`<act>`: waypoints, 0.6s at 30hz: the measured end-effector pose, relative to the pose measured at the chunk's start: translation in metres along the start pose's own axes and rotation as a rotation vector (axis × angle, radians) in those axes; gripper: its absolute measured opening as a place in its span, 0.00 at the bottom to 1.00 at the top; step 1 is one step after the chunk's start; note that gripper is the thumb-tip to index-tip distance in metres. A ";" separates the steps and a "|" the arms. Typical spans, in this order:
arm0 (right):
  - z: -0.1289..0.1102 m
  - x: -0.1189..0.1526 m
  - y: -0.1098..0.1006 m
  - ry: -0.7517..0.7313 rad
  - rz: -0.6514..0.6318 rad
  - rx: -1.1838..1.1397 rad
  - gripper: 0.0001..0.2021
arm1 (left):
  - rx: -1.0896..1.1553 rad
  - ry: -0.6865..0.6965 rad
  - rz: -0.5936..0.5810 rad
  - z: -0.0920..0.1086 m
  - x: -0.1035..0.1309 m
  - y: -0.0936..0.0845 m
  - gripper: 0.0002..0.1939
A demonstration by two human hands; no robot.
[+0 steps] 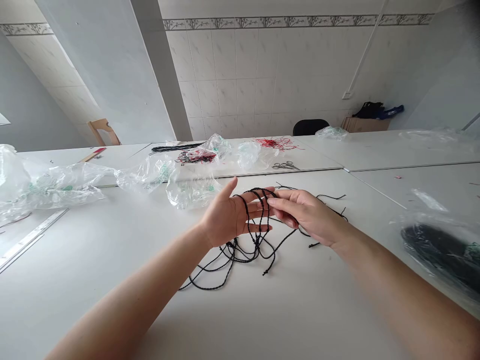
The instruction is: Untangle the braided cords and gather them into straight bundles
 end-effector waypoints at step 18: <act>0.001 0.000 0.003 -0.050 -0.011 0.068 0.16 | -0.047 0.020 0.002 -0.002 0.000 0.002 0.36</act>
Point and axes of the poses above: each hand's wrist, its own x-axis away from the middle knuckle, its own y-axis out of the palm, z = x × y, the point moved 7 cm from there along -x, towards the middle knuckle, and after that the axes turned 15 degrees about z, right-handed, at the moved point
